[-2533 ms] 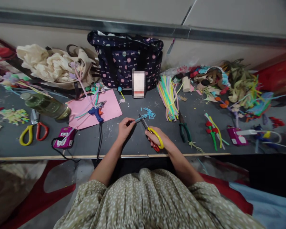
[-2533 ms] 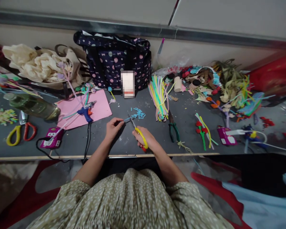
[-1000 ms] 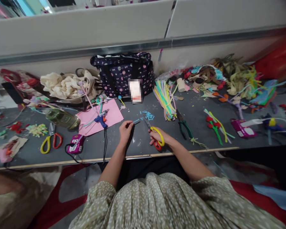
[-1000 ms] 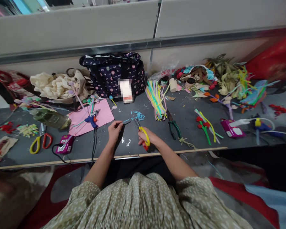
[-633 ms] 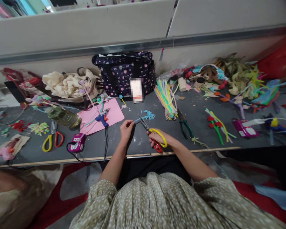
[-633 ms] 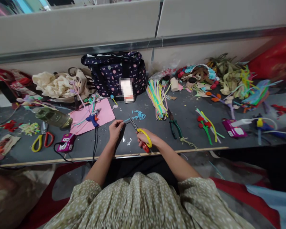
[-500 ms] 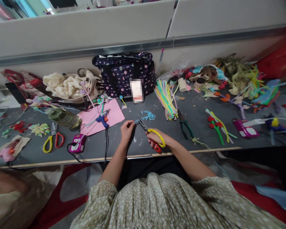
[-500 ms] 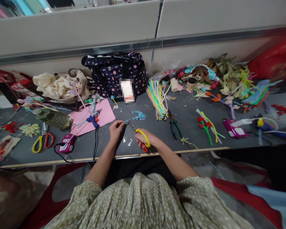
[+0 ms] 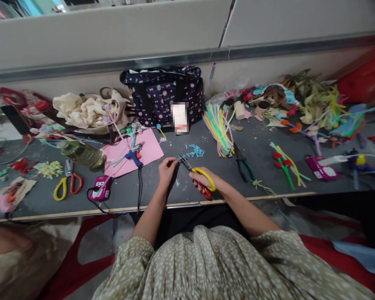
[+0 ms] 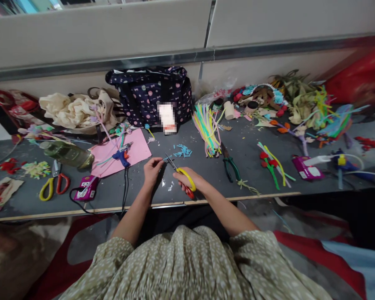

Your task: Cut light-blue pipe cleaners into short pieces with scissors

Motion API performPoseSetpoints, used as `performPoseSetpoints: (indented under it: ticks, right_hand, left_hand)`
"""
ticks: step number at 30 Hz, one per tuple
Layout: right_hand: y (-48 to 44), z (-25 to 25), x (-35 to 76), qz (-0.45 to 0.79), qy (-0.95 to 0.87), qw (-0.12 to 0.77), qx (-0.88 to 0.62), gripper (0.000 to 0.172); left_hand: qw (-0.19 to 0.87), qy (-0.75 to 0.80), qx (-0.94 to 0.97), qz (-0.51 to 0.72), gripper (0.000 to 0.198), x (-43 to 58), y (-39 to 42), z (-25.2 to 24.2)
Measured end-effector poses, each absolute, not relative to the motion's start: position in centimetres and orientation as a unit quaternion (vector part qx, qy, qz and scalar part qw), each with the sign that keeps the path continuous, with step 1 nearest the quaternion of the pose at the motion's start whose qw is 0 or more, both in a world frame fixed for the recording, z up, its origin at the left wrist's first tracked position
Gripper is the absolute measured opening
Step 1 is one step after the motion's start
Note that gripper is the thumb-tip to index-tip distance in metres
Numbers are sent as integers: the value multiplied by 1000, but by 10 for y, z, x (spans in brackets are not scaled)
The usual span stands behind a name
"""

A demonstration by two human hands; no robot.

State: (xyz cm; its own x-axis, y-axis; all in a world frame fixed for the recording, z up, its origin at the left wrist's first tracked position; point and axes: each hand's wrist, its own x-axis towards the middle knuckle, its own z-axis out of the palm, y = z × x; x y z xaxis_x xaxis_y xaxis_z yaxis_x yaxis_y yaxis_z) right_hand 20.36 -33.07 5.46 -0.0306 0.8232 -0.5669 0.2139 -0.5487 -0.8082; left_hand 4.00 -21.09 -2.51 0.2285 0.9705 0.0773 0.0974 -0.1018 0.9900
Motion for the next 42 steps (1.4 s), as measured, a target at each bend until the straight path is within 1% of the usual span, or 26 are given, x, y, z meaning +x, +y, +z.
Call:
performPoseSetpoints:
  ticks: [11, 22, 29, 34, 42]
  right_hand:
    - [-326, 65, 202, 586, -401, 248, -659, 31]
    - [-324, 63, 201, 577, -400, 248, -667, 32]
    - [-323, 57, 201, 566, -408, 247, -672, 31]
    - [-322, 53, 200, 553, -415, 246, -679, 29]
    - [-320, 51, 197, 531, -425, 198, -706, 30]
  left_hand:
    - [497, 444, 615, 422, 23, 40, -211, -23]
    - [497, 434, 624, 419, 19, 40, -211, -25]
    - [489, 439, 630, 413, 19, 42, -212, -24]
    - [478, 441, 638, 413, 15, 42, -211, -27]
    - [467, 444, 645, 410, 15, 41, -213, -26]
